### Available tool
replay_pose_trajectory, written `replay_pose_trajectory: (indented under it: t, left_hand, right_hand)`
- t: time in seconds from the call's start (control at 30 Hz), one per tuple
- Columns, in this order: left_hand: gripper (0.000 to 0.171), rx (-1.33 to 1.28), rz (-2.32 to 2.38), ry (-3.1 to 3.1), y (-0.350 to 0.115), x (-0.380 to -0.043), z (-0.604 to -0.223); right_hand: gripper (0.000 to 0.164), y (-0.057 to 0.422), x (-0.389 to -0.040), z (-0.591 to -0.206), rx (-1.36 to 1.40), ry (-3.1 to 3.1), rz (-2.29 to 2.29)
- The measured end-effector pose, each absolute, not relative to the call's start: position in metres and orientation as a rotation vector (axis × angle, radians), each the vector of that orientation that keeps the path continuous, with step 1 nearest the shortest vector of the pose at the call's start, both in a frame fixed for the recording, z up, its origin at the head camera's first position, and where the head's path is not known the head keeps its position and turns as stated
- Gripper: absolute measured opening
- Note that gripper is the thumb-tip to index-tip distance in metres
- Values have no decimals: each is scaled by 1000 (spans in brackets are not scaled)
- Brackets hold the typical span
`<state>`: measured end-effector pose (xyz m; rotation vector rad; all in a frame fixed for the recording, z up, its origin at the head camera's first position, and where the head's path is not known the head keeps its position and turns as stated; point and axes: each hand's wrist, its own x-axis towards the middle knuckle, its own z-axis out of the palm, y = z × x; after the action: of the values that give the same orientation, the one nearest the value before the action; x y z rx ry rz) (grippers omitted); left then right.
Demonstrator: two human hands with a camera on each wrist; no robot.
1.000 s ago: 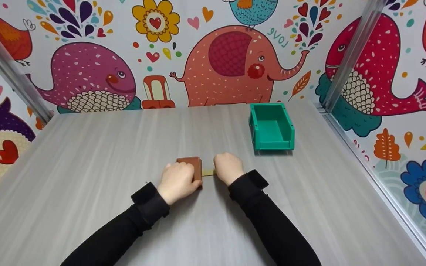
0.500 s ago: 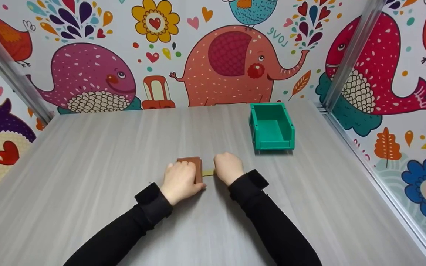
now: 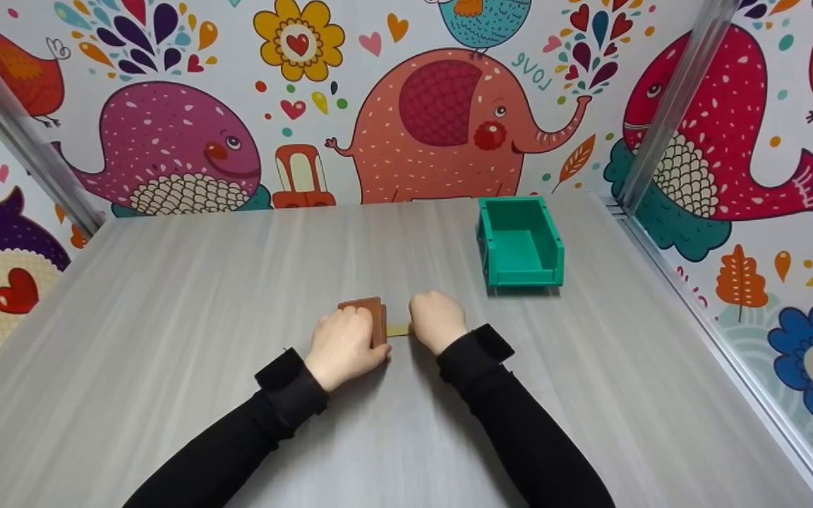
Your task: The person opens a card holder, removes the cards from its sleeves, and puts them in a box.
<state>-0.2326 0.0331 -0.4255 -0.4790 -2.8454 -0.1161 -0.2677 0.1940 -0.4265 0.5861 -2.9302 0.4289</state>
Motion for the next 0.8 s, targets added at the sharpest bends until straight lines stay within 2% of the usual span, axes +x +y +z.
replay_pose_trajectory:
  t: [0.4, 0.8]
  left_hand:
    - [21, -520, -550, -2821, 8, -231, -409]
    - [14, -567, -847, -2822, -12, -233, -407]
  right_hand:
    - [16, 195, -268, -428, 588, -2909, 415]
    - [15, 195, -270, -429, 596, -2919, 415]
